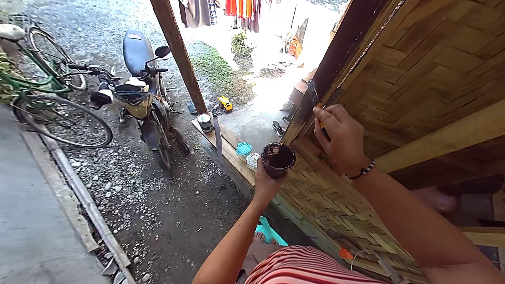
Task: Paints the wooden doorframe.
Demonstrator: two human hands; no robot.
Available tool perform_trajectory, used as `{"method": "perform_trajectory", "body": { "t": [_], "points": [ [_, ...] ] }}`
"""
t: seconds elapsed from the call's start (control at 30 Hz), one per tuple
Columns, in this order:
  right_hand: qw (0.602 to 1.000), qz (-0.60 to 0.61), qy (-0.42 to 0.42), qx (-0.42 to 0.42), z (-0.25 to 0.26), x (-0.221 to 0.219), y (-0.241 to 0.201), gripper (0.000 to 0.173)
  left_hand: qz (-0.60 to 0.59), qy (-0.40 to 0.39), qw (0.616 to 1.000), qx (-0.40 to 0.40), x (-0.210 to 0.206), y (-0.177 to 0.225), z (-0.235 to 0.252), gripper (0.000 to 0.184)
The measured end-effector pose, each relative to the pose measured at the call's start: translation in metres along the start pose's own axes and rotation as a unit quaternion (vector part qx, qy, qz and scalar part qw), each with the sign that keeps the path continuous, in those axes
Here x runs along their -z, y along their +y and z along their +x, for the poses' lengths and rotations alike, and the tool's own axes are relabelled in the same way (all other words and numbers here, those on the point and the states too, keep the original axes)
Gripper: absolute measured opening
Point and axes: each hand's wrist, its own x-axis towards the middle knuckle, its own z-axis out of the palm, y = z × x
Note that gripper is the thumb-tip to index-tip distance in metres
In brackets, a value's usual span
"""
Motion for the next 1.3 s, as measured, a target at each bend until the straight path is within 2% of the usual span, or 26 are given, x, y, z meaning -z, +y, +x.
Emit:
{"method": "perform_trajectory", "body": {
  "t": [0.17,0.37,0.6,0.73,0.87,1.17,1.3],
  "points": [
    [0.998,-0.011,-0.068,-0.012,-0.021,-0.018,0.009,0.031,-0.006,0.0,1.0,-0.002,0.001,-0.003,-0.004,0.093],
    [0.999,0.004,-0.047,0.009,-0.034,-0.028,0.002,0.026,-0.014,0.004,1.0,-0.007,0.005,-0.01,-0.01,0.096],
    [0.994,0.0,-0.11,-0.003,-0.06,-0.054,0.011,0.026,-0.007,0.009,1.0,-0.009,0.009,-0.015,-0.016,0.095],
    [0.991,0.028,-0.129,0.01,-0.05,-0.05,-0.002,0.023,-0.007,0.009,1.0,0.002,0.011,-0.017,-0.021,0.096],
    [0.985,0.018,-0.174,-0.004,-0.036,-0.05,0.008,0.022,-0.004,0.005,1.0,0.012,0.012,-0.018,-0.024,0.096],
    [0.987,0.011,-0.162,-0.006,0.002,0.007,-0.004,0.028,-0.006,0.016,1.0,0.021,0.016,-0.023,-0.03,0.094],
    [0.978,0.051,-0.199,-0.023,0.009,-0.011,0.001,0.021,-0.011,0.022,0.999,0.023,0.016,-0.027,-0.033,0.093]
  ]
}}
